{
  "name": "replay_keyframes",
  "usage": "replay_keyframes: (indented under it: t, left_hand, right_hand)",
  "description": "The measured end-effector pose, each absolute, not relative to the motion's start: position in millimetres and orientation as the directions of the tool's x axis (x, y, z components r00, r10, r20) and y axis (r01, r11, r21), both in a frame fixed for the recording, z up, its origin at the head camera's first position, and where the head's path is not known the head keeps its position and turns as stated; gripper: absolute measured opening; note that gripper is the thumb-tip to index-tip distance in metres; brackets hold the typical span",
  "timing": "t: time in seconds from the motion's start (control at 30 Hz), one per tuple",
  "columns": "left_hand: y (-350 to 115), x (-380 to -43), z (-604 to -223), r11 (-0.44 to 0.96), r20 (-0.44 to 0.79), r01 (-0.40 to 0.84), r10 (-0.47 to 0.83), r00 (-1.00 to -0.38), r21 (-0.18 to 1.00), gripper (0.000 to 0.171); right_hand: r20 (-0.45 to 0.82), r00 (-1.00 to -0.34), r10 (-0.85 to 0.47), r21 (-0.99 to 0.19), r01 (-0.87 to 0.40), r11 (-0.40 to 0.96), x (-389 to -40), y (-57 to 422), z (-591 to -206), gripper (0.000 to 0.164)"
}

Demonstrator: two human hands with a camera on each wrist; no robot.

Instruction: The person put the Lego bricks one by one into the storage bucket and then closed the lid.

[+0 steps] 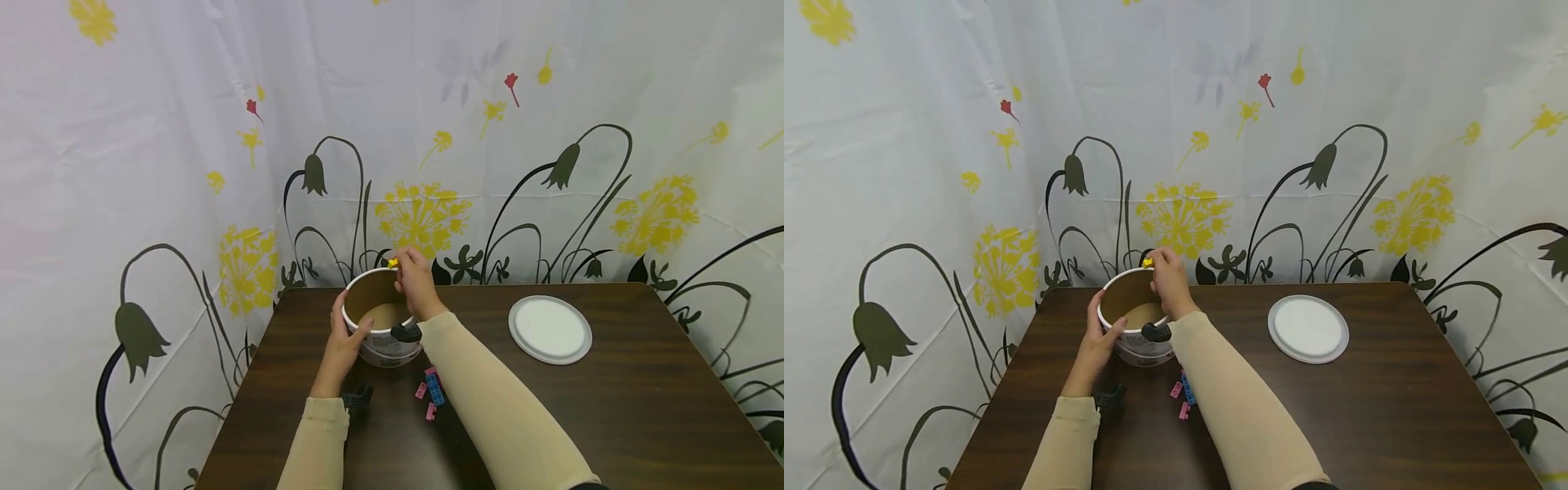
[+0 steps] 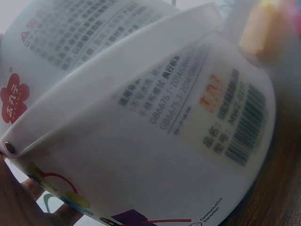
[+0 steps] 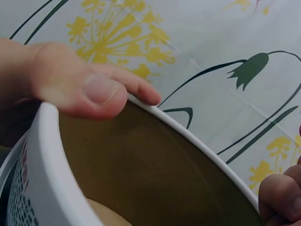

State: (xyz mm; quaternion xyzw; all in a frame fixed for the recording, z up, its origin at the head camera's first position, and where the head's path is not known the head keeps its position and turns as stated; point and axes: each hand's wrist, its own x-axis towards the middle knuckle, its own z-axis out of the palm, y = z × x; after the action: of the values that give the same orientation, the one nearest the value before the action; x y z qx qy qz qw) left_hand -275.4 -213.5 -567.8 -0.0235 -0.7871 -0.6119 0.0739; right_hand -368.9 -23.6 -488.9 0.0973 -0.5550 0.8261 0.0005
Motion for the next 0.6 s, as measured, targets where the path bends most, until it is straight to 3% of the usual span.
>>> replay_keyframes:
  t: [0.6]
  left_hand:
    - [-213.9, -275.9, -569.5, 0.254, 0.148, 0.130, -0.053, -0.988, 0.958, 0.088]
  right_hand:
    - [0.168, -0.980, -0.104, -0.915, -0.116, -0.386, -368.2, -23.2, -488.6, 0.023]
